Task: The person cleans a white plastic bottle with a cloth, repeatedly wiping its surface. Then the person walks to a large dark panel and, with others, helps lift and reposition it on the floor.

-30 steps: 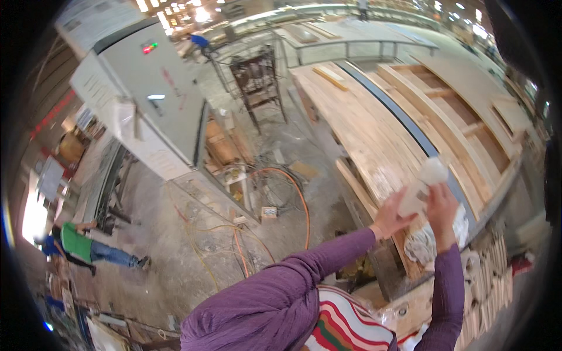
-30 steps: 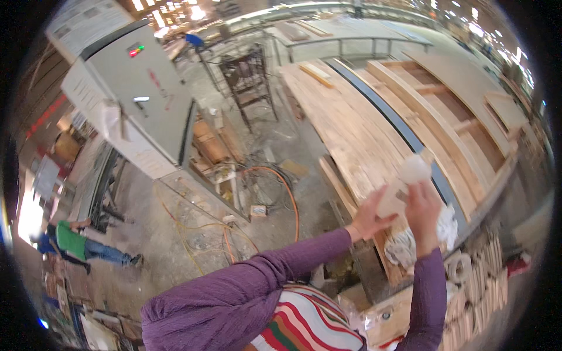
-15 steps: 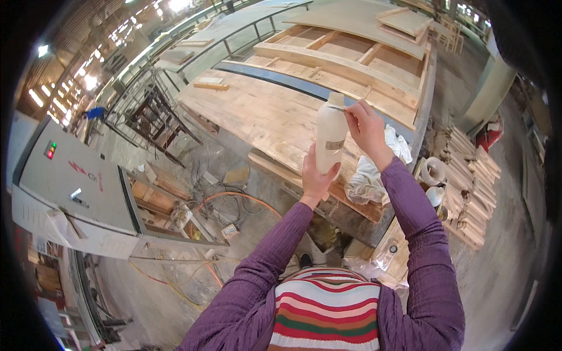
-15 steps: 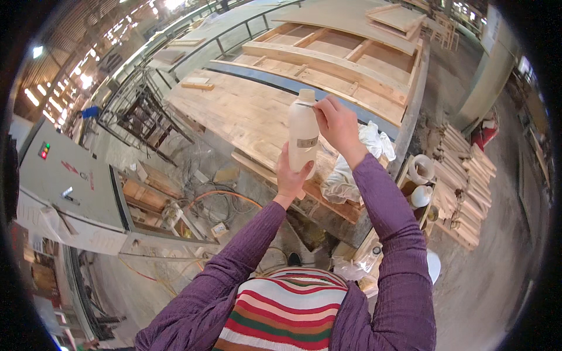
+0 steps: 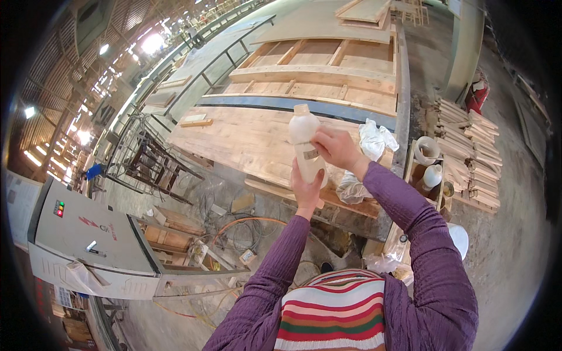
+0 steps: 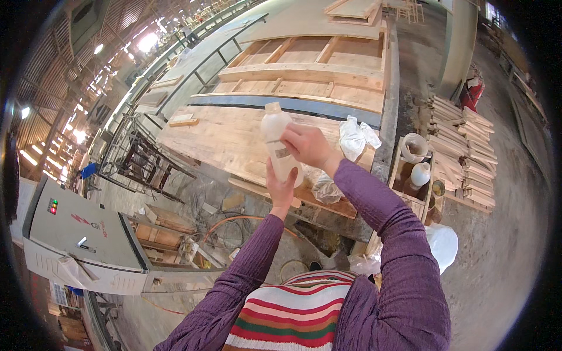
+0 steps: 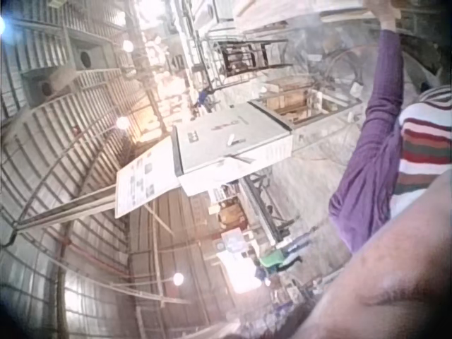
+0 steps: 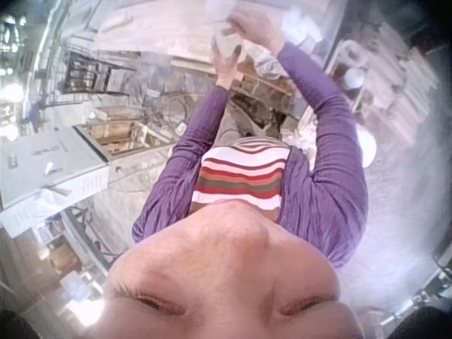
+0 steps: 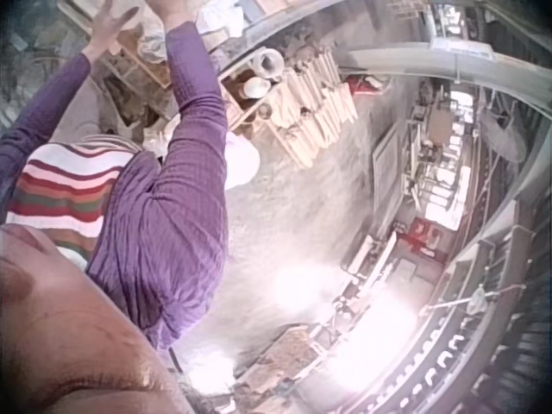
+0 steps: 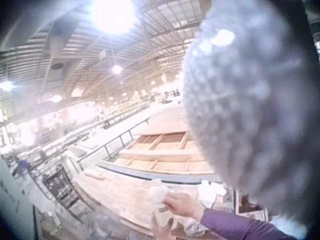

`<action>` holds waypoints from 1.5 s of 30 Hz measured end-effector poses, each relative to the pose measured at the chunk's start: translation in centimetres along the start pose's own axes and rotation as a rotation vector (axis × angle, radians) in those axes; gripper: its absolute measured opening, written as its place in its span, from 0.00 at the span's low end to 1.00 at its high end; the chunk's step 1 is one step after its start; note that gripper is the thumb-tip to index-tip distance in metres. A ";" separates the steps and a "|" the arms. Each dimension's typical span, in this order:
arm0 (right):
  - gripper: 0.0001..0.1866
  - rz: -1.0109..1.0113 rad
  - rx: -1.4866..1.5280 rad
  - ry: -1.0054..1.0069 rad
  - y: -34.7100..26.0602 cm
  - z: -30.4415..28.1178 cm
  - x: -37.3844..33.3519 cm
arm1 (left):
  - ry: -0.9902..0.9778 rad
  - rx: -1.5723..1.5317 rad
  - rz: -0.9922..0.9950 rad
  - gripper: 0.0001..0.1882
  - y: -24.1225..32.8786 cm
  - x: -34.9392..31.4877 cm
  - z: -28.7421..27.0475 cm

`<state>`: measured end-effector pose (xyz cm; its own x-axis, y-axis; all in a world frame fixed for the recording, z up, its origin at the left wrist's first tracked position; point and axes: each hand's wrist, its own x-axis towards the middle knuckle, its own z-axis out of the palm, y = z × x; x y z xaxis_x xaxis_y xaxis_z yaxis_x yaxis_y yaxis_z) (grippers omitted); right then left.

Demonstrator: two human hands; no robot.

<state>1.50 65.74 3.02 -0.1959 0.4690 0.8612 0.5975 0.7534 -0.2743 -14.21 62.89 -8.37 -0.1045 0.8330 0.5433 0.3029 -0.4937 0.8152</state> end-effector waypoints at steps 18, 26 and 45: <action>0.06 0.096 0.062 0.079 0.7 0.1 -0.7 | 0.002 -0.061 -0.009 0.42 -0.2 -0.2 0.2; 0.07 0.187 -0.020 0.130 1.1 -1.2 1.4 | -0.021 -0.038 0.034 0.42 0.6 -0.1 0.3; 0.05 0.041 -0.175 0.031 -1.2 -1.0 2.0 | -0.004 0.044 0.090 0.42 0.8 0.2 0.0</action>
<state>1.14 65.30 5.53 -0.1460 0.4813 0.8643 0.7310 0.6411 -0.2335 -14.01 62.71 -7.60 -0.0717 0.7867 0.6132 0.3522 -0.5552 0.7535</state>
